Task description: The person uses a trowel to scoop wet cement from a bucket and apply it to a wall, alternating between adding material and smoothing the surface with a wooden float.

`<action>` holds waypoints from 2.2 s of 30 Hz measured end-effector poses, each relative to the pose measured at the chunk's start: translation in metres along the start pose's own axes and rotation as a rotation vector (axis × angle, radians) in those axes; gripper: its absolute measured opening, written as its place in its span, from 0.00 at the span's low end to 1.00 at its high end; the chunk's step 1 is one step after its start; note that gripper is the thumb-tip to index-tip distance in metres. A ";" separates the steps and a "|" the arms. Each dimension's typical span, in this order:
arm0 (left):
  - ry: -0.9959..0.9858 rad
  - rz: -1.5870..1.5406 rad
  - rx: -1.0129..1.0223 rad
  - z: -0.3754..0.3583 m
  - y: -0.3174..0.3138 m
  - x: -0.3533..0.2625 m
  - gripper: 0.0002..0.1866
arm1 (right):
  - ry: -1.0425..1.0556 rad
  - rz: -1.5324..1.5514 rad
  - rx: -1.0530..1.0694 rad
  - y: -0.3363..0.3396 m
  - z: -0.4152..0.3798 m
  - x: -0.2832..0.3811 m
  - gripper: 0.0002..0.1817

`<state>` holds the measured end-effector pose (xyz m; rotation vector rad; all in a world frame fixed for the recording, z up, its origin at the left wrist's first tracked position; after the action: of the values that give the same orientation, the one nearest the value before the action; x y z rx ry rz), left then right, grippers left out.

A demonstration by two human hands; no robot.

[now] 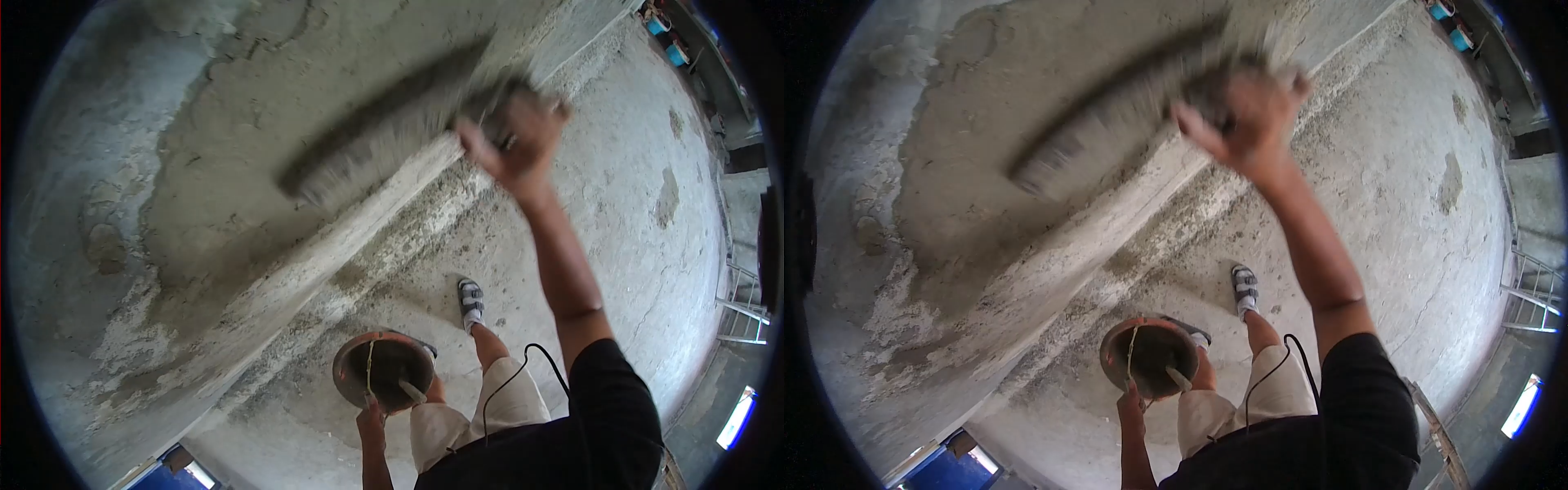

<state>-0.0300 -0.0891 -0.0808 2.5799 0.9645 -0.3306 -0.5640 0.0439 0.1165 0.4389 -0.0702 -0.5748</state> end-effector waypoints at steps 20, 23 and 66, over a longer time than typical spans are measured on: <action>0.047 0.044 -0.005 -0.004 -0.044 0.011 0.24 | -0.247 0.320 0.810 -0.141 -0.322 0.099 0.19; 0.015 -0.006 0.081 -0.007 -0.046 0.006 0.25 | -0.301 0.211 0.483 -0.090 -0.243 0.079 0.20; 0.050 0.039 0.027 0.029 0.015 0.037 0.26 | -0.020 0.364 0.661 -0.179 -0.244 0.253 0.18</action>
<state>0.0042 -0.0901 -0.1162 2.6391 0.9316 -0.2714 -0.3980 -0.1341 -0.1938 1.0377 -0.3581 -0.1815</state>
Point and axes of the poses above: each hand's wrist, its own z-axis towards the middle knuckle, its own y-axis out of the back of the hand, x = y × z, the point moved 5 cm from there along z, towards the middle knuckle, and after that the axes turned 11 degrees about y, right-handed, at the moved point
